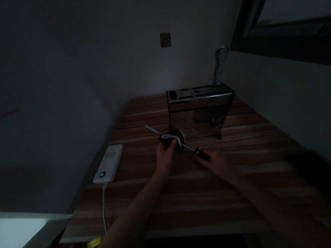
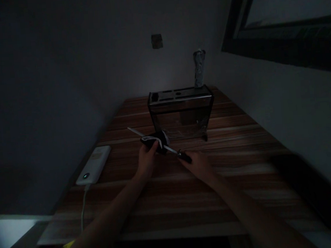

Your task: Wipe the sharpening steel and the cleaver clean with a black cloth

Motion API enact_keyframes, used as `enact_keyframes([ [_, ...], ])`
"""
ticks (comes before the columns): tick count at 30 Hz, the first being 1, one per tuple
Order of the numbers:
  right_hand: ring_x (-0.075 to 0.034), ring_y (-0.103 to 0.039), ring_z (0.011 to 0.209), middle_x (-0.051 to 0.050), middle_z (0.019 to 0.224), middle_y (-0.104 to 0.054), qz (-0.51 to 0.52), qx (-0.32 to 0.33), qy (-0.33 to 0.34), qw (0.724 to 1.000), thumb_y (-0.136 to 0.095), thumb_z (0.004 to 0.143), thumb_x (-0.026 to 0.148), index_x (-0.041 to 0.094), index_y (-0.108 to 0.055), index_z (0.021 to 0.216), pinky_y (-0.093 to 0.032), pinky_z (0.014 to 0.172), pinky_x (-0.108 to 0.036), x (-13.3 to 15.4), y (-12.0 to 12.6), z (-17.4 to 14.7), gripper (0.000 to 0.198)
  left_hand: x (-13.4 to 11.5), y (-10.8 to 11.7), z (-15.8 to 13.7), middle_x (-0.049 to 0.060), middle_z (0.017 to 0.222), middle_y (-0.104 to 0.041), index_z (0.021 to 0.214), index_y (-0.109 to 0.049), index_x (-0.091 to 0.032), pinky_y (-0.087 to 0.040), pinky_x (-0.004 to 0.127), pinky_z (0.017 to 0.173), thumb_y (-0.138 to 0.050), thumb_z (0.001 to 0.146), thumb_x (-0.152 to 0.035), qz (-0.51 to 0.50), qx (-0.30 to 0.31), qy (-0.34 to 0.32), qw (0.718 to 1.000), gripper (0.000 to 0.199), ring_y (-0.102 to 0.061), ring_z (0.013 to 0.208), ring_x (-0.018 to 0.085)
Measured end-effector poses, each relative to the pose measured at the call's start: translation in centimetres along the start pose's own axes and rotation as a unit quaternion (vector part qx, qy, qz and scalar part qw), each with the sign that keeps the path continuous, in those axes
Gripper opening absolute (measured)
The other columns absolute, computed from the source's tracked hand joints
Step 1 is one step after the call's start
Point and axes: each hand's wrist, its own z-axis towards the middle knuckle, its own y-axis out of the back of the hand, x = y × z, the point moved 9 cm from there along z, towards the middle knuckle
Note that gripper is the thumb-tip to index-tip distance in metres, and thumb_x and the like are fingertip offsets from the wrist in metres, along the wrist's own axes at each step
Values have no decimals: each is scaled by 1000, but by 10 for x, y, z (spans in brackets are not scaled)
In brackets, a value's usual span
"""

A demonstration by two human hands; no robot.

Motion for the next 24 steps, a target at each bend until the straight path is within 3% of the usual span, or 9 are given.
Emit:
enact_keyframes([
  [5, -18, -61, 66, -3, 73, -66, 20, 4, 4, 1000, -47, 77, 38, 20, -63, 81, -40, 57, -24, -1, -2, 0, 24, 7, -18, -14, 7, 89, -66, 85, -61, -13, -45, 31, 79, -68, 60, -30, 59, 44, 28, 997, 31, -60, 86, 19],
  [11, -18, -60, 66, -4, 74, -67, 39, 19, 14, 999, -52, 71, 26, 18, -63, 81, -42, 58, -25, 0, -5, -1, 17, 6, -42, -29, 7, 85, -66, 83, -62, -15, -47, 33, 75, -73, 52, -21, 106, 140, 39, 984, 34, -61, 81, 20],
  [18, -19, -61, 70, -4, 80, -68, 44, 6, 19, 999, -52, 69, 23, 19, -64, 87, -43, 62, -27, -3, -5, 0, 22, 2, -49, -32, 8, 89, -66, 85, -61, -15, -47, 32, 76, -69, 59, -23, 112, 169, 19, 979, 28, -61, 84, 20],
  [24, -20, -62, 73, -4, 85, -68, 49, 8, 17, 999, -51, 71, 24, 21, -63, 93, -45, 65, -27, 0, -1, 0, 24, 0, -44, -28, 7, 84, -67, 79, -63, -15, -47, 33, 73, -71, 57, -23, 121, 142, 21, 982, 25, -61, 81, 21],
])
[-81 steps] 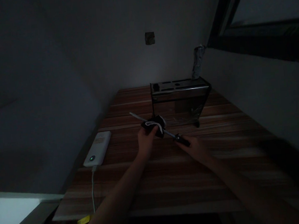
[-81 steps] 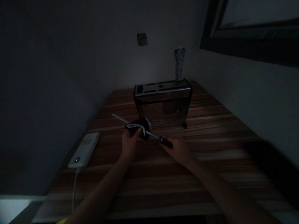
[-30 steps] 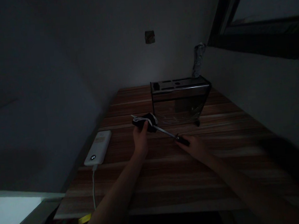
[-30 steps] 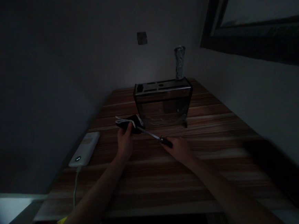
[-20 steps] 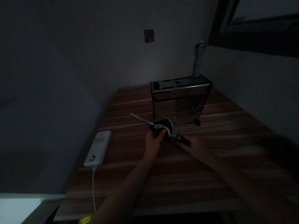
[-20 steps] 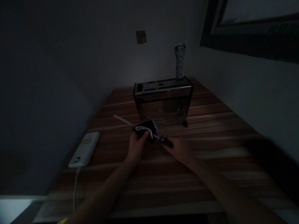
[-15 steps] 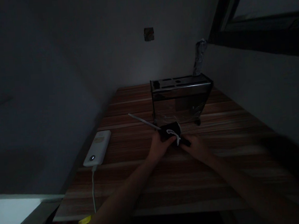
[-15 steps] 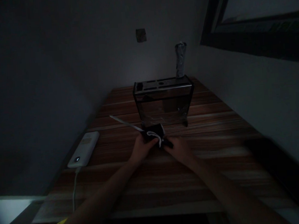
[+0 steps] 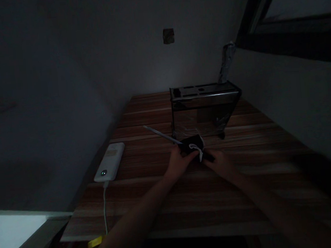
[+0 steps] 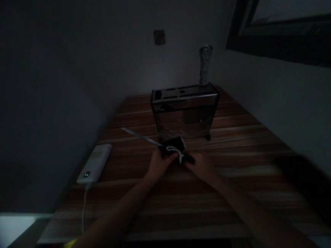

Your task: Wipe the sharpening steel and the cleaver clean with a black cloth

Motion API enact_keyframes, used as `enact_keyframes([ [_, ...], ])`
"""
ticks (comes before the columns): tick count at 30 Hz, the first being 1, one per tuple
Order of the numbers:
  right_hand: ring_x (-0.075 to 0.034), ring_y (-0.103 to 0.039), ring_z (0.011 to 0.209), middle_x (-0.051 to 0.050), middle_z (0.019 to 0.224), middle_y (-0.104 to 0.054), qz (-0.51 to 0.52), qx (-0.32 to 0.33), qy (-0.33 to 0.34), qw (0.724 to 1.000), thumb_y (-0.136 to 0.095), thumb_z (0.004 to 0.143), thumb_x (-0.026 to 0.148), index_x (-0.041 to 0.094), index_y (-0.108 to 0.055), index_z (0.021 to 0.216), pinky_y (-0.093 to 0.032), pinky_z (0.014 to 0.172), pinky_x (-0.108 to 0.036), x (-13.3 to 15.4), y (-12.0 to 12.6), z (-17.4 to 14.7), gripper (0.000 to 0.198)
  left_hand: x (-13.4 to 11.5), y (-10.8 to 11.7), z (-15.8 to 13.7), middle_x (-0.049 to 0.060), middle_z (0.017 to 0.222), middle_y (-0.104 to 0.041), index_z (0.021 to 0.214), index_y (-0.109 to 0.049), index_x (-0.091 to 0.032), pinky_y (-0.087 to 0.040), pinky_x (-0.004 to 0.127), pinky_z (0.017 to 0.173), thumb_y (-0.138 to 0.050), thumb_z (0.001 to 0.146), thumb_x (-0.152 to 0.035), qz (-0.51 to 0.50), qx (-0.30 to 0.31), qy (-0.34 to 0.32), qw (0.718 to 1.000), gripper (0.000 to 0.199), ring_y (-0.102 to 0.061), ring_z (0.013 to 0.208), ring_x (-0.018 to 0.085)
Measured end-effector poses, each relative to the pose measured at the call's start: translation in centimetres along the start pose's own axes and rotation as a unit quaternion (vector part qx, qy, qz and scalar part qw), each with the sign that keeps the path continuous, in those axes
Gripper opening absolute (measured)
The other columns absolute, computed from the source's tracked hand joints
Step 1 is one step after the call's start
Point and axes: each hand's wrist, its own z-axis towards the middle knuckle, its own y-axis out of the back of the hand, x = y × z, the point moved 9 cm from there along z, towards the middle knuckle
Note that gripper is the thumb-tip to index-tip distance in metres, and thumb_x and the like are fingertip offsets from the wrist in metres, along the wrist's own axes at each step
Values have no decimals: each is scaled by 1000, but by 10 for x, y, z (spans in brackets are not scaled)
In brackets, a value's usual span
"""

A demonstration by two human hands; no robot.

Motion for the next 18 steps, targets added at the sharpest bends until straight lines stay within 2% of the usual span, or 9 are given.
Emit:
enact_keyframes([
  [5, -18, -61, 68, -3, 77, -68, -4, -14, 3, 1000, -52, 73, 29, 20, -63, 85, -43, 61, -25, 2, 4, -1, 19, -5, 12, 3, 6, 78, -67, 74, -64, -14, -48, 30, 70, -70, 56, -25, -15, -31, 1, 999, 22, -62, 76, 20],
  [10, -16, -59, 58, -2, 67, -65, -3, -21, -12, 1000, -50, 76, 37, 20, -64, 81, -39, 52, -23, 1, 6, -2, 23, -12, 37, 10, 5, 80, -67, 76, -63, -14, -47, 30, 73, -70, 56, -27, -23, -91, -30, 995, 25, -61, 79, 19],
  [18, -16, -60, 61, -3, 69, -66, -12, -23, -16, 1000, -48, 77, 41, 20, -64, 82, -39, 54, -23, 2, 6, -1, 27, -18, 78, 18, 6, 84, -67, 82, -63, -12, -45, 29, 76, -68, 60, -34, -64, -203, -71, 975, 32, -61, 81, 19],
])
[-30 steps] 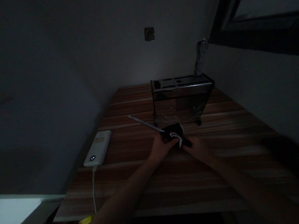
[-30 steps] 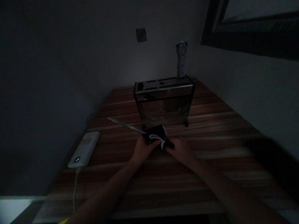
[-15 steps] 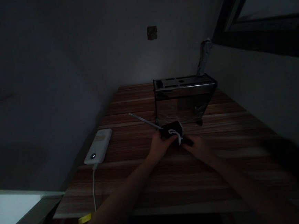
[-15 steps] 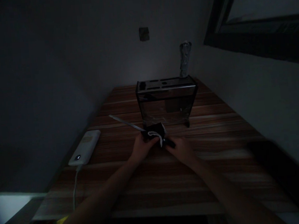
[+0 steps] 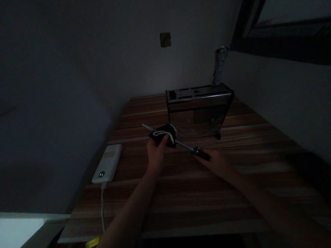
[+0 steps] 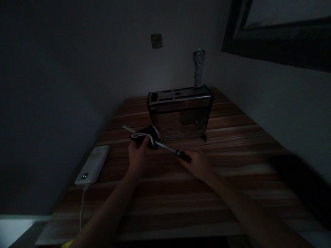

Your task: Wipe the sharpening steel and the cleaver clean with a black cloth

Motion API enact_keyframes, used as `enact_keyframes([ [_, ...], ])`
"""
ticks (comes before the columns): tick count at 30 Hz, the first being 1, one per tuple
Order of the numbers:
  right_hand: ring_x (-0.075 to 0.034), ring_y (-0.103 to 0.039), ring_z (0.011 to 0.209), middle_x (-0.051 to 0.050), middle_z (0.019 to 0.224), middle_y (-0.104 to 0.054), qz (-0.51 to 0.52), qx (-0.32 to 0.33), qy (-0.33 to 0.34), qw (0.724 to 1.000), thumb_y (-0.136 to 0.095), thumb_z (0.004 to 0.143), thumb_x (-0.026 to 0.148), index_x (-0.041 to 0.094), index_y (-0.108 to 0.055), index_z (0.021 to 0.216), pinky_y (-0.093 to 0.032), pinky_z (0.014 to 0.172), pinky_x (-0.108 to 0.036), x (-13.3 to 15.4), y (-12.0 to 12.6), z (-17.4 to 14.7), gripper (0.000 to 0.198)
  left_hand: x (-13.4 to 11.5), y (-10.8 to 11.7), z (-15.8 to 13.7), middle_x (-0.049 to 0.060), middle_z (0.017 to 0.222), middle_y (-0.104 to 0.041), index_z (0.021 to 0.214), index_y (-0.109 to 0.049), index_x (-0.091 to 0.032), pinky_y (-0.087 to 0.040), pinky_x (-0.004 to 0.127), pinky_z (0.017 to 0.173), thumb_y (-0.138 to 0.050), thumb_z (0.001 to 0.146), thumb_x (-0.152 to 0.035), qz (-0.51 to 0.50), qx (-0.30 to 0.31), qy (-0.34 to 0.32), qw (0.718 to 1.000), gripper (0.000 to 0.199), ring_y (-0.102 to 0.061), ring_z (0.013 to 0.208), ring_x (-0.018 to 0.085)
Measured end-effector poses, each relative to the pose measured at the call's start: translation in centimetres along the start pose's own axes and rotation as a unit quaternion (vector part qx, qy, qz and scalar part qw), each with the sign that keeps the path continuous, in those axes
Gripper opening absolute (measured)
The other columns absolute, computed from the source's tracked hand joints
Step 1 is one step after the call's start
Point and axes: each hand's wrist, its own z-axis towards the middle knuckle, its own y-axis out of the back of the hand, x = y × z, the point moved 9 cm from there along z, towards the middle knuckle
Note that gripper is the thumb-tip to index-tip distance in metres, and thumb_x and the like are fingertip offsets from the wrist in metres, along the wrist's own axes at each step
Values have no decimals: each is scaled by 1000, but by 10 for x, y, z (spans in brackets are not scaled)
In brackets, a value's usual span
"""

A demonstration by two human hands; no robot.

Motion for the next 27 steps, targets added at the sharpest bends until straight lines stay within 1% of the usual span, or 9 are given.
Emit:
enact_keyframes([
  [6, -17, -61, 63, -3, 72, -67, -3, 19, 8, 1000, -47, 78, 41, 21, -64, 85, -40, 55, -23, 1, -4, 0, 27, 0, 23, 17, 6, 95, -65, 91, -61, -14, -41, 27, 83, -66, 63, -37, -69, -64, -33, 995, 37, -58, 92, 17],
  [11, -17, -61, 63, -2, 71, -67, -20, 21, 9, 1000, -47, 78, 41, 22, -65, 83, -39, 54, -22, 2, -5, 1, 27, 3, 42, 26, 5, 94, -65, 88, -62, -14, -41, 27, 83, -66, 63, -37, -101, -121, -49, 986, 34, -58, 92, 17],
  [15, -17, -62, 65, -2, 75, -68, -39, 20, 3, 999, -47, 78, 43, 23, -64, 88, -40, 54, -22, -1, -5, 0, 28, -1, 47, 28, 5, 96, -64, 91, -62, -15, -42, 26, 83, -65, 65, -37, -119, -127, -58, 983, 35, -58, 93, 17],
  [19, -18, -63, 68, -3, 78, -68, -46, 26, 18, 998, -46, 78, 43, 23, -64, 90, -42, 58, -23, 0, -7, 0, 29, -1, 51, 29, 4, 98, -64, 92, -61, -16, -42, 26, 83, -65, 65, -38, -144, -140, -49, 979, 36, -58, 94, 16],
  [23, -18, -62, 65, -3, 74, -68, -64, 25, 11, 998, -46, 78, 44, 23, -65, 85, -41, 56, -23, -1, -7, 0, 29, 4, 50, 29, 4, 99, -64, 93, -60, -17, -44, 27, 80, -66, 64, -37, -184, -140, -23, 973, 35, -59, 91, 16],
  [27, -17, -62, 64, -2, 74, -68, -65, 27, 15, 997, -47, 78, 43, 22, -64, 83, -40, 55, -23, -1, -8, 0, 27, 4, 46, 27, 4, 98, -64, 93, -60, -17, -44, 27, 79, -66, 65, -37, -192, -133, -18, 972, 35, -60, 89, 15],
])
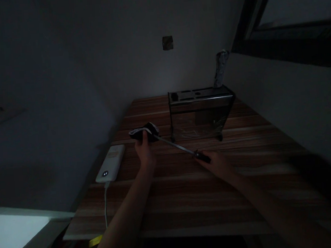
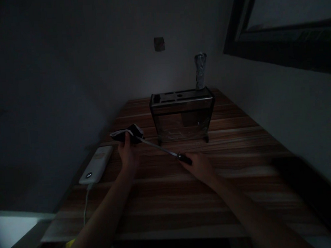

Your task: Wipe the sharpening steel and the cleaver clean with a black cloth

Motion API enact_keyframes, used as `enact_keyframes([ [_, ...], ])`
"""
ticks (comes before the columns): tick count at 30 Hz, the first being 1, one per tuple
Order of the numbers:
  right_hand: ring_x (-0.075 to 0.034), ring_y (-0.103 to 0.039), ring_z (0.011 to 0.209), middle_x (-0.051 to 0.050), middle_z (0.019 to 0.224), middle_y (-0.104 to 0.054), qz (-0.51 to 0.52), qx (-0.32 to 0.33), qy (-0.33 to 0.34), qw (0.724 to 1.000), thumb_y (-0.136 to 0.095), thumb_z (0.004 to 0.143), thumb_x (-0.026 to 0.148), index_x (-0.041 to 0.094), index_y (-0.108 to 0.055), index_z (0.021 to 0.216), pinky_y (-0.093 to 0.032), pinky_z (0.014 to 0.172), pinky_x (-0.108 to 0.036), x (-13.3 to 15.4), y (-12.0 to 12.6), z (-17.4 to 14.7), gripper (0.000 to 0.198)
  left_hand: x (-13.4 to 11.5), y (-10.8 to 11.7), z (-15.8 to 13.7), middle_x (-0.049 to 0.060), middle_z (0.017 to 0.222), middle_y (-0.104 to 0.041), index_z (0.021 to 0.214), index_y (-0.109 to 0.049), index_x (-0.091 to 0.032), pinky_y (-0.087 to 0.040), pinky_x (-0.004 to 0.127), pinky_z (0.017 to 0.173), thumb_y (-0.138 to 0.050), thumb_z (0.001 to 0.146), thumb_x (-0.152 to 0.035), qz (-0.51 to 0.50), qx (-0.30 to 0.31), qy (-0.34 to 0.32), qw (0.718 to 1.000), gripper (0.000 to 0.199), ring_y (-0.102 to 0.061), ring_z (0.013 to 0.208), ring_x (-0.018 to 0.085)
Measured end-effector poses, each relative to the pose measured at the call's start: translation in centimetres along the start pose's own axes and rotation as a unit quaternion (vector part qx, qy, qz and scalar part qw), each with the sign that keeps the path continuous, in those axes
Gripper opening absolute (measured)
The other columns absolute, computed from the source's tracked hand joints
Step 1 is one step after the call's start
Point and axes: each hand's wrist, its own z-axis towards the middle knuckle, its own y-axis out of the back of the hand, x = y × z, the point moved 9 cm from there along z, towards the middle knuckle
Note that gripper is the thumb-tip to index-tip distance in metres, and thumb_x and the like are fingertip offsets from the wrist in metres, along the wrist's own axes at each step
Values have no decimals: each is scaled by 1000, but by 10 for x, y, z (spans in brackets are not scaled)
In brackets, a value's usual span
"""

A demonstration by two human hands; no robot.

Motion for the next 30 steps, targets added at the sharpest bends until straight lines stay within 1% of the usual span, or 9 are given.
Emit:
enact_keyframes([
  [7, -17, -62, 67, -2, 75, -68, 12, 3, -10, 1000, -46, 78, 42, 23, -64, 85, -41, 56, -23, -2, 0, -1, 27, -5, -4, -3, 3, 95, -65, 89, -61, -16, -43, 25, 79, -66, 64, -37, 12, 3, -17, 1000, 33, -59, 89, 15],
  [12, -17, -62, 67, -3, 77, -68, 19, 6, -5, 1000, -46, 78, 41, 22, -64, 86, -41, 57, -23, -2, -1, 0, 27, 0, -7, -5, 5, 94, -65, 90, -62, -15, -43, 27, 79, -65, 65, -38, 19, 23, -1, 1000, 34, -60, 88, 16],
  [18, -18, -62, 66, -2, 74, -68, 2, 0, -17, 1000, -47, 77, 42, 22, -64, 84, -40, 56, -23, -5, -1, 0, 27, 5, -10, -12, 4, 95, -64, 91, -62, -15, -41, 25, 82, -65, 65, -37, 50, 33, -3, 998, 34, -58, 91, 16],
  [22, -17, -62, 67, -2, 76, -68, 6, -9, -13, 1000, -47, 77, 40, 22, -64, 86, -41, 57, -23, -2, 2, -1, 26, 15, -18, -27, 4, 91, -65, 88, -63, -14, -41, 26, 81, -65, 65, -35, 92, 64, 22, 993, 31, -58, 89, 16],
  [27, -17, -62, 67, -2, 76, -68, 25, -10, -11, 1000, -47, 78, 39, 23, -64, 86, -41, 56, -23, -1, 3, -1, 25, 21, -29, -45, 4, 85, -66, 83, -63, -13, -42, 26, 79, -65, 65, -35, 152, 102, 27, 983, 28, -59, 84, 17],
  [30, -17, -62, 66, -2, 76, -68, 28, -18, -13, 999, -47, 77, 40, 23, -64, 86, -41, 56, -23, -2, 2, 0, 25, 27, -35, -54, 5, 85, -66, 83, -63, -13, -43, 27, 78, -65, 64, -33, 172, 134, 37, 975, 28, -59, 84, 18],
])
